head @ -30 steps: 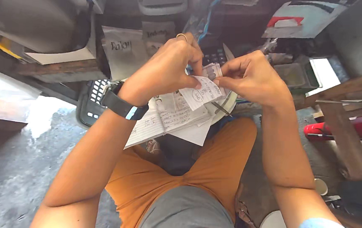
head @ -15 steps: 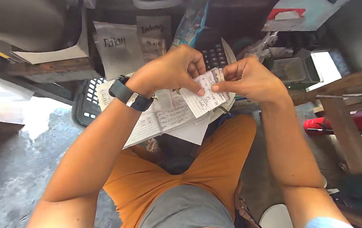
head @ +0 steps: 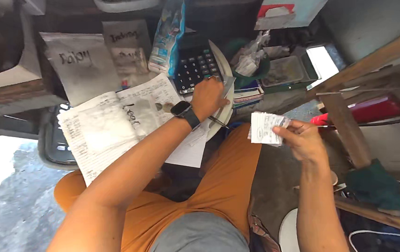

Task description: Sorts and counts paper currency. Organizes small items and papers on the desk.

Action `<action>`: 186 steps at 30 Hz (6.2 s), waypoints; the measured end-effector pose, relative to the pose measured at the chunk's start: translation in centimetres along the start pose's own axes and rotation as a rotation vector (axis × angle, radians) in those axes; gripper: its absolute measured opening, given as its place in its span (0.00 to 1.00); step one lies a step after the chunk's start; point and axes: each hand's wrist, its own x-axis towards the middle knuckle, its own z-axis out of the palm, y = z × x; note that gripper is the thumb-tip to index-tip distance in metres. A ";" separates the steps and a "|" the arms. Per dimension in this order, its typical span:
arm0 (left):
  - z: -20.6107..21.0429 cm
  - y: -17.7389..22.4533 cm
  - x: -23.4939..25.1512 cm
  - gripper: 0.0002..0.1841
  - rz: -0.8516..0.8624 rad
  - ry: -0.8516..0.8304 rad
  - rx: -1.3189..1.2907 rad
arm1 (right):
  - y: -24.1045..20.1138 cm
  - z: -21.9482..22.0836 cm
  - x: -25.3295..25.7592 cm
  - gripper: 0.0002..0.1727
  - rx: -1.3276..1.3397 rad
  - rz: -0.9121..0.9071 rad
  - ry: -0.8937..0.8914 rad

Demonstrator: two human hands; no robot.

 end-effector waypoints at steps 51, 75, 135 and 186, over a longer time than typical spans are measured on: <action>-7.3 -10.6 -18.3 0.20 0.100 0.584 0.156 | -3.2 8.2 -1.2 0.08 0.066 -0.187 -0.413; -18.4 -14.6 -18.2 0.11 -0.436 0.570 -0.993 | -9.7 12.4 3.2 0.11 0.191 -0.606 -0.624; -13.5 -7.8 -18.9 0.05 -0.217 0.165 -0.613 | -12.0 21.9 0.9 0.08 -0.538 -1.664 -0.458; -9.6 -5.6 -14.9 0.15 -0.075 0.420 -0.104 | -9.3 20.8 -1.1 0.06 -0.542 -1.026 -0.079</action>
